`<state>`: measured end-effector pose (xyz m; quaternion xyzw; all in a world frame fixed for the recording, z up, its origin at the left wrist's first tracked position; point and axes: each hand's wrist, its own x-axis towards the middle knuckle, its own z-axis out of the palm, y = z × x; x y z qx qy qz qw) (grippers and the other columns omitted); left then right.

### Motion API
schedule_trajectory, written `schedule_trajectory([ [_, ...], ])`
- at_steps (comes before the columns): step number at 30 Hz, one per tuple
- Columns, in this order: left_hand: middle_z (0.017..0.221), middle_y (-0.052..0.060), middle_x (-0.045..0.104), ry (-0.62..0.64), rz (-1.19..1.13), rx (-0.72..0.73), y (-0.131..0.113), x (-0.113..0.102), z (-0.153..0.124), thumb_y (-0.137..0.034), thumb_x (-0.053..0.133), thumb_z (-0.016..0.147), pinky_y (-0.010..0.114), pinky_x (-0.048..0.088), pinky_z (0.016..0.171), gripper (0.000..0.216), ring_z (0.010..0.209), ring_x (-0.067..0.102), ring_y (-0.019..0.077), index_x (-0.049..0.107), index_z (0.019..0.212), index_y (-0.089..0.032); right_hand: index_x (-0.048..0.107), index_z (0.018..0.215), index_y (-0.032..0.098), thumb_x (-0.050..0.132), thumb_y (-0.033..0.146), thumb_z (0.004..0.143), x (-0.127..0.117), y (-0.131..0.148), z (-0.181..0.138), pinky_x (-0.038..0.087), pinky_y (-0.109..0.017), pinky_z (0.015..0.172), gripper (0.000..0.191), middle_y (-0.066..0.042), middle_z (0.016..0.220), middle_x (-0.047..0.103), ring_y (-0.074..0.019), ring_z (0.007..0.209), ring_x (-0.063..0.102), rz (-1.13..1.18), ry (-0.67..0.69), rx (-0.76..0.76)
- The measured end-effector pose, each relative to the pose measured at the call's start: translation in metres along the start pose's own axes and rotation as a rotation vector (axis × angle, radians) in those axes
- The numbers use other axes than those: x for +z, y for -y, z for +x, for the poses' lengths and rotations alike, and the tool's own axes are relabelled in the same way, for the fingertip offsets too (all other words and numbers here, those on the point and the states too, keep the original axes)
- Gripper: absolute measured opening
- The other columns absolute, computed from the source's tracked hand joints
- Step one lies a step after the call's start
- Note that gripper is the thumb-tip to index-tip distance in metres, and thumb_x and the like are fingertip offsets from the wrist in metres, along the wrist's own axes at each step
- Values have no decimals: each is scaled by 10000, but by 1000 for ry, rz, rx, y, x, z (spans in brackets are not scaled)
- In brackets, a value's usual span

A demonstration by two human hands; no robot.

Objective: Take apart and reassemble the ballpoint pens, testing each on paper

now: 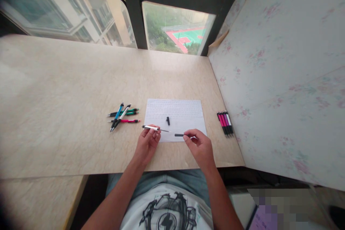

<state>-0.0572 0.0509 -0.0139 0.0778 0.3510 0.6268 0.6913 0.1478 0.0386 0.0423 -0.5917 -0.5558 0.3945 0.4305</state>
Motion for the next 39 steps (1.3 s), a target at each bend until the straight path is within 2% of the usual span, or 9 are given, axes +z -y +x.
schedule_trajectory([
  [5,888,34,720,-3,11,5,-1,3,-1,-251,848,701,165,542,693,279,743,670,82,692,912,-158,703,889,203,686,329,848,10,4,-1,556,-287,684,133,-42,835,701,-170,747,656,-19,-33,-51],
  [17,903,37,714,41,108,7,3,4,-3,-252,833,718,189,526,736,238,792,660,95,695,885,-154,684,917,211,606,214,883,40,11,2,543,-310,728,85,-39,861,719,-175,754,665,-220,68,-278],
  [29,872,35,699,65,117,-2,3,4,-4,-267,821,730,197,522,707,228,767,651,101,704,893,-160,698,894,210,626,259,899,42,10,4,512,-297,707,88,-30,814,713,-172,719,643,-239,22,-273],
  [34,874,27,693,63,146,9,4,3,-4,-263,822,726,206,520,715,218,778,648,107,702,880,-166,673,801,200,587,323,938,40,11,5,466,-279,666,203,-16,730,678,-157,664,606,-301,55,-288],
  [39,881,27,696,111,161,-11,5,3,-4,-265,813,738,214,513,728,209,781,654,110,705,887,-166,625,680,187,514,393,979,36,10,7,402,-270,588,380,-1,610,605,-136,566,543,-379,71,-234],
])
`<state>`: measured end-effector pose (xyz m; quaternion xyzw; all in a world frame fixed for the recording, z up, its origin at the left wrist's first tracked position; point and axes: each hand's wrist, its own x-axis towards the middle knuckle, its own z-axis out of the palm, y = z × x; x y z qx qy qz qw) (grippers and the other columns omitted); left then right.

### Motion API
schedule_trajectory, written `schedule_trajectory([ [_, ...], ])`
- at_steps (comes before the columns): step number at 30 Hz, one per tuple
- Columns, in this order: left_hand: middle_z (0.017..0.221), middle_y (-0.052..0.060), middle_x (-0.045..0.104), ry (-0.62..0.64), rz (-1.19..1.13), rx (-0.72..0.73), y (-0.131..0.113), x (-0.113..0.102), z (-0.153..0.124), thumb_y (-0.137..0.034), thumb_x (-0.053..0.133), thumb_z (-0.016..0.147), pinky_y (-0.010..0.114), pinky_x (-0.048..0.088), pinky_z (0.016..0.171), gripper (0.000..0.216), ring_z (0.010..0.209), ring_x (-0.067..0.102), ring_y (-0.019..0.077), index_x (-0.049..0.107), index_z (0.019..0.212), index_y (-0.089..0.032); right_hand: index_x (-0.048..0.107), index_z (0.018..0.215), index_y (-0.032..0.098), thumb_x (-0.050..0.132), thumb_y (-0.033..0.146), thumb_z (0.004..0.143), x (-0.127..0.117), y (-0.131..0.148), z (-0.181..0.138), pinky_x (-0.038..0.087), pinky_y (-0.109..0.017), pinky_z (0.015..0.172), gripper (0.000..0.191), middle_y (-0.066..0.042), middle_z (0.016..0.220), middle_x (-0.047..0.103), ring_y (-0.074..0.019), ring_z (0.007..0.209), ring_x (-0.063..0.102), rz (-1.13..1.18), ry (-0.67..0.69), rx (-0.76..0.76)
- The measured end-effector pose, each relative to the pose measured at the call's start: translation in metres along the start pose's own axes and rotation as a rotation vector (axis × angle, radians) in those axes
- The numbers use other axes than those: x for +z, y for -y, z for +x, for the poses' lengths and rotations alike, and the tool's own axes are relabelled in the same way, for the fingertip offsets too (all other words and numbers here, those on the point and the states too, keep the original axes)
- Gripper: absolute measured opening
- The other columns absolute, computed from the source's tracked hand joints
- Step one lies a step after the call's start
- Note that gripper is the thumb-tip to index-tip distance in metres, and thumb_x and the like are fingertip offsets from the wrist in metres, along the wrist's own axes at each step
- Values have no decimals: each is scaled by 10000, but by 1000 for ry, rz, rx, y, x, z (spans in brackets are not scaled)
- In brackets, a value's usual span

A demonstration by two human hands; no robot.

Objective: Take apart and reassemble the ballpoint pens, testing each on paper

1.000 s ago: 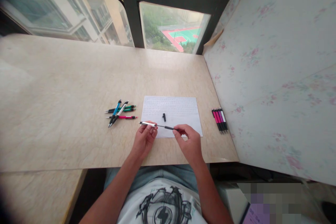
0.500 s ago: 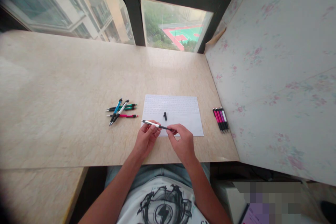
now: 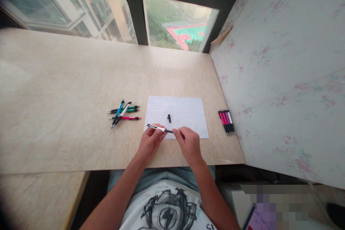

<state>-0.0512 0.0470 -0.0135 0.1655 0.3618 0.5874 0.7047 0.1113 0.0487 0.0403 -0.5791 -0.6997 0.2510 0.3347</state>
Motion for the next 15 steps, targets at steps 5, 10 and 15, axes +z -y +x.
schedule_trajectory([
  [5,877,23,699,-51,-15,20,-1,1,1,-262,831,712,213,509,718,228,768,650,103,698,871,-167,683,841,190,481,357,994,1,-1,1,469,-279,670,303,-31,753,689,-158,700,626,75,32,-13],
  [10,869,31,707,-67,-24,31,-2,1,1,-259,823,720,219,513,718,236,767,650,109,687,890,-167,687,1005,207,558,301,931,5,-2,1,530,-294,685,176,-64,929,728,-176,767,661,141,11,-55],
  [15,869,29,706,-56,-16,27,-3,3,0,-259,832,713,213,512,717,232,765,652,105,696,875,-163,659,756,204,527,363,952,5,-2,2,480,-284,622,285,-28,695,679,-160,631,612,77,26,-29],
])
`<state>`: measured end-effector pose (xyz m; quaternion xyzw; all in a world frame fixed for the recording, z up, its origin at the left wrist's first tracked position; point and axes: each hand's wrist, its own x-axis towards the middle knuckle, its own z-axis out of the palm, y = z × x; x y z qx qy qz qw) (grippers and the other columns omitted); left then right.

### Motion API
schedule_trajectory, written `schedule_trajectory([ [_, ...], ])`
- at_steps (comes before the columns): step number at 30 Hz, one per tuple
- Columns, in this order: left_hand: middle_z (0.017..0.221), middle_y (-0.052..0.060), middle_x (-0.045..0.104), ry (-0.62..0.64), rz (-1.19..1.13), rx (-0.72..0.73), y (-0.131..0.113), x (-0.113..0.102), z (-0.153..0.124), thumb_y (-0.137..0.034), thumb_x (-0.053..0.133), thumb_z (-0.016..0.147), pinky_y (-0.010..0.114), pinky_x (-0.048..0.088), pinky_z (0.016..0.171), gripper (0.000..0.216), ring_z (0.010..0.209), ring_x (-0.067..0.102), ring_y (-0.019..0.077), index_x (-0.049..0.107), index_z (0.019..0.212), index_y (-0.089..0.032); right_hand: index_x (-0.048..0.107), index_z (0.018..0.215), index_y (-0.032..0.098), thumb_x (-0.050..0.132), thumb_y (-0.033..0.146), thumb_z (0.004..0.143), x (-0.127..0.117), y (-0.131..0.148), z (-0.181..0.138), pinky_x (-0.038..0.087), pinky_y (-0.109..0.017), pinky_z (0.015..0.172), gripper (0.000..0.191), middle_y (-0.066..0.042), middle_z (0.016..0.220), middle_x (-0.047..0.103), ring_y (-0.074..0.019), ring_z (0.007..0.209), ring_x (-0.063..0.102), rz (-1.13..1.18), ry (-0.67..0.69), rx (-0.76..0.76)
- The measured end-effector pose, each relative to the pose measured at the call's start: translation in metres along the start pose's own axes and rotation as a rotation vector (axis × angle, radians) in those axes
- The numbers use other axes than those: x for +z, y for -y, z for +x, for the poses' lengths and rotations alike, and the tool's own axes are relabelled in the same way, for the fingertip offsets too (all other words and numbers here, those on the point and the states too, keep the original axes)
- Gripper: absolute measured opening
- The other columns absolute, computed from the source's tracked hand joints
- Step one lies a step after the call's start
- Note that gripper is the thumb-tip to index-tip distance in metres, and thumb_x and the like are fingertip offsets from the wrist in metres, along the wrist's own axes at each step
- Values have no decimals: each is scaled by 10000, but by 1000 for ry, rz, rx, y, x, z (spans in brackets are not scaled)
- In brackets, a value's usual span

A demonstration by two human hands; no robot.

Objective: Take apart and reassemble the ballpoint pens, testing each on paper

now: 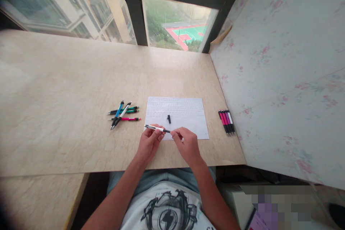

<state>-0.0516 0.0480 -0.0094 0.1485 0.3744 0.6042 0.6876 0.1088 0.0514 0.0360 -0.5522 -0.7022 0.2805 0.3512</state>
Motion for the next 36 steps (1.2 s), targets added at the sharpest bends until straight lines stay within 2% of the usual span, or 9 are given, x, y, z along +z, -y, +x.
schedule_trajectory([
  [3,875,31,707,14,6,-10,1,-1,0,-257,828,717,213,516,722,223,773,655,108,700,872,-162,628,676,199,463,399,985,0,-1,0,447,-271,583,403,-11,601,628,-147,572,587,2,35,47],
  [8,872,26,712,3,-16,-17,1,-1,1,-246,832,710,214,519,740,227,775,658,104,696,876,-169,651,994,197,575,404,918,3,-1,1,501,-260,619,234,-51,883,708,-173,757,655,88,34,35],
  [10,856,24,711,-5,-12,-21,0,0,1,-248,839,700,212,517,728,234,763,654,102,695,866,-167,646,911,197,568,395,919,3,-1,2,493,-256,610,213,-43,833,695,-165,723,640,59,38,13],
  [14,849,26,710,0,15,-29,-1,1,0,-267,842,698,216,513,713,237,755,650,107,694,851,-161,610,676,202,440,385,989,1,0,3,459,-265,601,400,-10,617,624,-141,585,582,-11,81,15],
  [19,861,26,706,-16,5,-20,0,0,1,-268,833,713,210,509,723,243,760,650,101,692,882,-165,639,948,208,563,383,924,1,3,5,493,-254,610,192,-41,862,709,-161,711,645,59,24,15],
  [21,865,30,704,-14,13,-26,0,-1,1,-267,832,714,210,508,722,240,768,650,105,691,876,-162,625,846,212,524,377,946,1,4,5,481,-255,609,218,-28,777,688,-153,664,623,10,35,0],
  [24,865,33,701,-1,23,-29,0,-1,0,-268,831,715,215,508,723,227,780,650,112,693,858,-158,573,674,212,438,395,992,0,3,5,441,-259,589,391,-4,604,618,-139,568,574,-59,66,12],
  [30,865,29,701,-1,13,-20,1,-1,1,-254,828,715,217,513,729,229,779,649,111,693,877,-163,613,894,207,550,375,925,3,1,3,463,-254,602,182,-33,816,684,-155,673,615,-45,39,21],
  [36,876,33,697,6,29,-20,1,0,0,-269,827,717,219,514,735,231,781,645,112,692,872,-164,584,689,209,408,369,1000,4,-1,3,437,-262,605,391,-8,619,618,-144,588,575,-114,115,7],
])
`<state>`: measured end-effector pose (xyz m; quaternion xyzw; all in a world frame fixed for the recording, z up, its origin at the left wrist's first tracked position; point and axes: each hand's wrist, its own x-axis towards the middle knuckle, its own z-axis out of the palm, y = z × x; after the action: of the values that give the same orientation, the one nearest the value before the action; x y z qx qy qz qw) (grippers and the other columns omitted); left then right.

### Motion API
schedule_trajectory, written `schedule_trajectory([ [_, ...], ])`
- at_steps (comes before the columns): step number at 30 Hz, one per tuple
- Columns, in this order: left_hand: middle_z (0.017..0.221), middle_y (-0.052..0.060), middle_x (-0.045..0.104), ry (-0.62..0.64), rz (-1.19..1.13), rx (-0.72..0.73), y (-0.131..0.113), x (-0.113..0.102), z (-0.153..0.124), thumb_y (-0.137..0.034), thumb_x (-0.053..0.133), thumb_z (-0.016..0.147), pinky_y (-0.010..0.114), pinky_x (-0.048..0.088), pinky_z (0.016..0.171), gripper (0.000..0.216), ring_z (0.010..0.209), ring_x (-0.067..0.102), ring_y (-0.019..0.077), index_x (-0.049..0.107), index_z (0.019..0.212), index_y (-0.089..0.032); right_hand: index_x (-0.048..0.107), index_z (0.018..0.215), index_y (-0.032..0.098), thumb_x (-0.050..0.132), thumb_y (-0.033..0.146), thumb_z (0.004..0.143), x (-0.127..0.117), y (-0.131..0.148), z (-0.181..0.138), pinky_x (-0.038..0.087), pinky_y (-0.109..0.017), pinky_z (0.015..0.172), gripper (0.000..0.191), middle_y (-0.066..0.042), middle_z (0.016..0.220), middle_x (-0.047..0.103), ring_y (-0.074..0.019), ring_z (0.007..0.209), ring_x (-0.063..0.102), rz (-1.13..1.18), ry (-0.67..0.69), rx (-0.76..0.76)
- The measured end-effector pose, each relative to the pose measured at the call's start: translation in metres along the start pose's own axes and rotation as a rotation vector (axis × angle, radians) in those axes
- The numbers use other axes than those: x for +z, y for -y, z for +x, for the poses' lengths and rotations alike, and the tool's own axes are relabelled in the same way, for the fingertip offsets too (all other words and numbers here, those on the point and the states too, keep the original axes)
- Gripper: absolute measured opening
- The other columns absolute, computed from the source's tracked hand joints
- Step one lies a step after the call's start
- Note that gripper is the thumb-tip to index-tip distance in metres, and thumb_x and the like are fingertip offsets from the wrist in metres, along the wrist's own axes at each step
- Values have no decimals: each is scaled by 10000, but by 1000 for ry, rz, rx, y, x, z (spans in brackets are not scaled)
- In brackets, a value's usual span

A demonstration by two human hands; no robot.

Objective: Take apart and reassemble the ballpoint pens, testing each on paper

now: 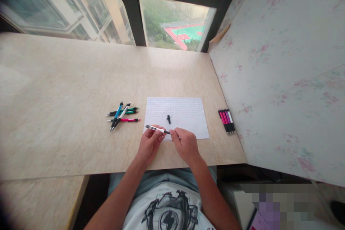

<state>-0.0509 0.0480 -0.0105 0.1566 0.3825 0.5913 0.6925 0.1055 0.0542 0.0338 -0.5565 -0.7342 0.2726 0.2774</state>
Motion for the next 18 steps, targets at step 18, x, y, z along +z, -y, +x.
schedule_trajectory([
  [18,893,26,694,47,-12,-14,-1,0,-1,-262,823,725,207,520,734,212,793,648,106,697,867,-169,553,643,208,435,440,990,-4,-2,1,397,-253,562,434,14,552,592,-130,517,545,171,40,93],
])
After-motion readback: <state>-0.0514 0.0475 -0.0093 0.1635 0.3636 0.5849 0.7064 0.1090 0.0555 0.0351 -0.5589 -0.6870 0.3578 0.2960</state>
